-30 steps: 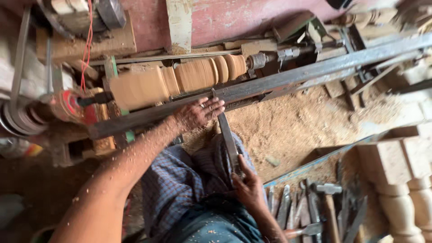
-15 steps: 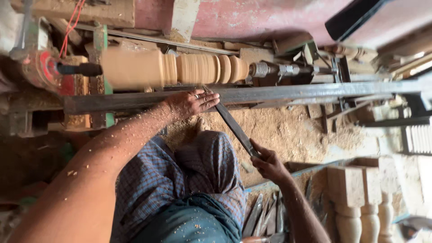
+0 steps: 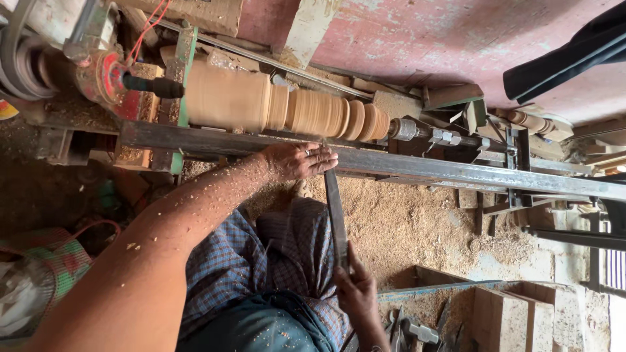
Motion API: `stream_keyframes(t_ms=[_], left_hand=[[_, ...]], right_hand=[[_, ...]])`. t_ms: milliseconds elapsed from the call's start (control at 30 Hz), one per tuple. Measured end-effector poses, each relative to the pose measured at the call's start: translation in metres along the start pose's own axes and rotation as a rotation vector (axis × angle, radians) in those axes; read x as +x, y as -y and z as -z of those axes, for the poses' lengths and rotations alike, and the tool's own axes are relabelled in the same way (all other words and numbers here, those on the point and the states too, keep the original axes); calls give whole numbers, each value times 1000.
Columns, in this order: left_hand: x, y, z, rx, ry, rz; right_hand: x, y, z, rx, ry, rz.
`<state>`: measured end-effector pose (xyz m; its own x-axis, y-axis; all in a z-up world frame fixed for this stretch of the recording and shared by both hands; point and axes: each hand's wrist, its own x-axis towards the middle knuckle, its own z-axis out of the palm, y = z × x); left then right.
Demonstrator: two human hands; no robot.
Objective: The person uses a chisel to shape a spinning wooden piece mounted on a lathe. They hold the tool against the rotating wood to carve decorative grooves and contours.
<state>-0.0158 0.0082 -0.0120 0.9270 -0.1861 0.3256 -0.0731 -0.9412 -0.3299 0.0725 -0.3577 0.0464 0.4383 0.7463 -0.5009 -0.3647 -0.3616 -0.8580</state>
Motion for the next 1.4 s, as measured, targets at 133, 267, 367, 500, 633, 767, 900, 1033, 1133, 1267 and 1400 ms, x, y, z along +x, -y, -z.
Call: stream_keyframes(t_ms=[133, 267, 367, 500, 633, 767, 900, 1033, 1133, 1267, 1400], left_hand=[[3, 4, 5, 85, 1, -48], [6, 7, 15, 112, -106, -40], [-6, -6, 26, 129, -203, 3], [-49, -28, 36, 110, -162, 103], [-80, -22, 36, -130, -105, 162], [-85, -4, 37, -201, -43, 207], [-82, 0, 33, -243, -38, 244], [-81, -2, 24, -116, -20, 185], [-86, 0, 23, -162, -54, 161], [-89, -1, 23, -154, -72, 124], [-89, 0, 28, -58, -7, 175]], right_hand=[[-17, -8, -57, -1, -161, -76], [-27, -2, -83, -94, -203, -80], [-36, 6, -78, -69, -146, 25], [-41, -1, -82, -407, -73, 53], [-32, -20, -111, -199, -18, 3], [-20, -20, -122, -107, -13, 41], [-16, -12, -119, 25, -7, -66], [-17, -11, -125, 39, -27, -50], [-16, -7, -129, 6, -36, -79], [-15, -7, -128, -18, -39, -116], [-14, -18, -125, -15, -33, -54]])
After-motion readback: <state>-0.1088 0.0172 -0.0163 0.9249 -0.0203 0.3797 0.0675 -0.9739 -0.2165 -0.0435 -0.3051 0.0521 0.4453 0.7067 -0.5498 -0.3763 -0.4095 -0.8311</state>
